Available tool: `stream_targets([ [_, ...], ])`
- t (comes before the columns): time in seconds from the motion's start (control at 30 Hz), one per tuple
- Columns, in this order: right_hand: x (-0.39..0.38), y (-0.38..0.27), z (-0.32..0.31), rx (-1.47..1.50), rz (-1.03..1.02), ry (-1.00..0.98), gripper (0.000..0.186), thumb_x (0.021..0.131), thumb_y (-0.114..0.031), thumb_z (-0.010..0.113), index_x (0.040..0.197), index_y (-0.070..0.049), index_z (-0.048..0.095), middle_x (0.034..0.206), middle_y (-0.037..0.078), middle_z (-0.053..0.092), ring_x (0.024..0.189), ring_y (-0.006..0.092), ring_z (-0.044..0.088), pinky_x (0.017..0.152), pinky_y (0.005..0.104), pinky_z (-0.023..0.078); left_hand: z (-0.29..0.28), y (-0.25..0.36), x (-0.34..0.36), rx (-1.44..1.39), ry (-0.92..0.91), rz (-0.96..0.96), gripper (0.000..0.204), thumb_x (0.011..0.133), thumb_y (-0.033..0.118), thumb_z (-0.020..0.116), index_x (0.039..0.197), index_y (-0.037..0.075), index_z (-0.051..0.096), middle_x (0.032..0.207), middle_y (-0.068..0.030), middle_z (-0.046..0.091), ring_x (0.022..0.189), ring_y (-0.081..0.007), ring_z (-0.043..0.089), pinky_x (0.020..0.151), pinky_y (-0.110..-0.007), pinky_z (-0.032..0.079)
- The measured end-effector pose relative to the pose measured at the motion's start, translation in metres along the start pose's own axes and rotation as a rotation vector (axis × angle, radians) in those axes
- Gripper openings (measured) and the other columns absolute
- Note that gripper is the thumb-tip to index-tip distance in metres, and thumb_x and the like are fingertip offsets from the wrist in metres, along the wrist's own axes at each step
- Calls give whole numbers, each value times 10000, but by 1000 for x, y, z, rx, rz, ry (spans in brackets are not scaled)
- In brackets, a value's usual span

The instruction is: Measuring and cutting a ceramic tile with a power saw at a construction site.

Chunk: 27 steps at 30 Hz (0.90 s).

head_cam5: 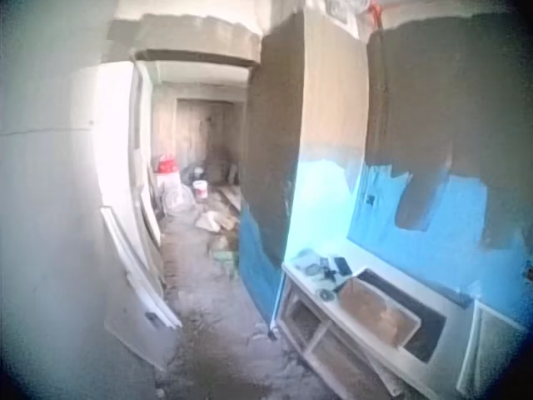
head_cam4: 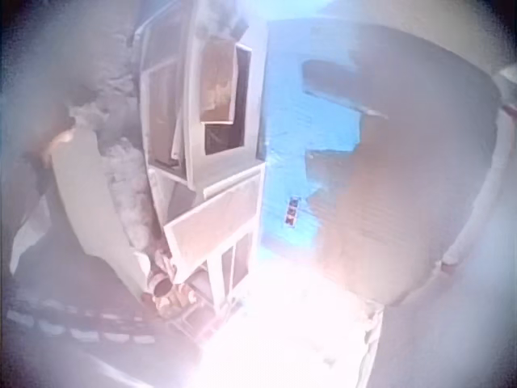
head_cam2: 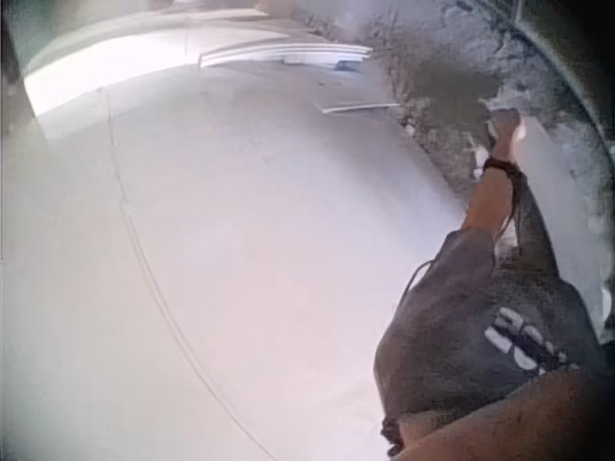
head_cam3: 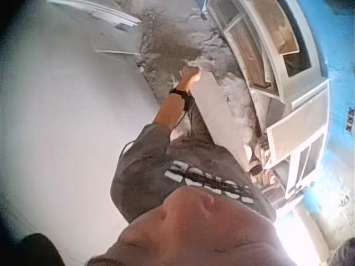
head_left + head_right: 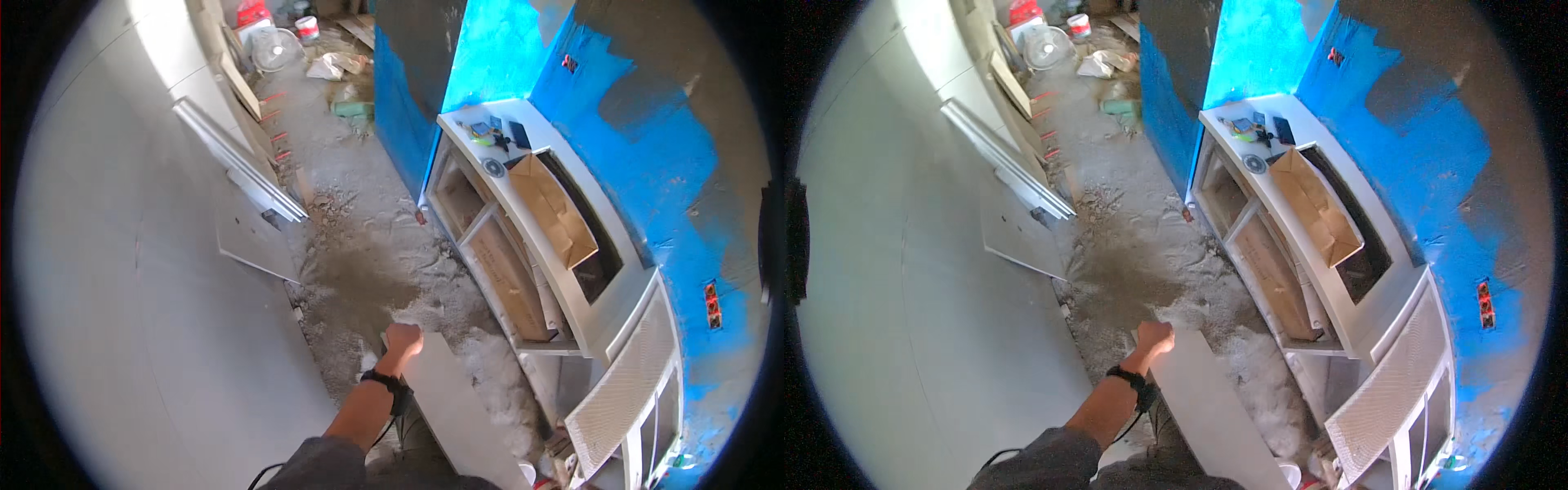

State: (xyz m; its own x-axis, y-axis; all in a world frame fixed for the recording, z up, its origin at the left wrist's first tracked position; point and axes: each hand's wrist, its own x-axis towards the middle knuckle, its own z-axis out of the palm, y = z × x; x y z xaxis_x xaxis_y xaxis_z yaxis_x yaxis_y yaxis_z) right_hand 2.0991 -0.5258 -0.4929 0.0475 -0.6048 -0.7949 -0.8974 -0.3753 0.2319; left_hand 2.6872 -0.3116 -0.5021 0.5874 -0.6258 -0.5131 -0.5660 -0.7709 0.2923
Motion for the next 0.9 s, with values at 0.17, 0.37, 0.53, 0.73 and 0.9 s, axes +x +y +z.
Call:
stream_targets([
  [0.17,26,-155,-140,-42,-70,-27,436,885,-307,642,1247,-75,720,1266,129,716,1161,291,684,940,448,561,-116,-64,93,46,-124,-76,212,846,193,638,944,122,812,956,-135,788,914,-328,767,741,-450,588],
  [0.37,38,-334,-305,-94,-194,21,418,893,-293,625,1232,-69,726,1263,136,716,1158,300,685,943,452,559,-264,-147,183,81,-87,-130,202,844,201,648,941,138,814,947,-130,789,893,-331,768,726,-444,586],
  [0.53,68,-497,-403,-162,-283,57,404,900,-281,610,1219,-64,730,1259,143,717,1156,307,686,946,455,557,-364,-249,296,44,23,-164,202,854,215,645,931,143,818,969,-140,788,937,-321,765,741,-450,579],
  [0.73,120,-722,-494,-201,-290,99,390,908,-267,592,1204,-58,736,1255,150,718,1153,316,686,949,459,555,-425,-422,502,158,97,-132,286,890,249,631,1089,122,794,1118,-107,777,1017,-329,746,822,-449,572],
  [0.9,146,-856,-554,-198,-204,33,380,914,-256,577,1191,-53,741,1252,157,718,1151,323,687,952,463,553,-563,-504,649,167,-6,-191,296,870,295,680,1113,171,795,1142,-46,780,1074,-294,739,855,-466,554],
])
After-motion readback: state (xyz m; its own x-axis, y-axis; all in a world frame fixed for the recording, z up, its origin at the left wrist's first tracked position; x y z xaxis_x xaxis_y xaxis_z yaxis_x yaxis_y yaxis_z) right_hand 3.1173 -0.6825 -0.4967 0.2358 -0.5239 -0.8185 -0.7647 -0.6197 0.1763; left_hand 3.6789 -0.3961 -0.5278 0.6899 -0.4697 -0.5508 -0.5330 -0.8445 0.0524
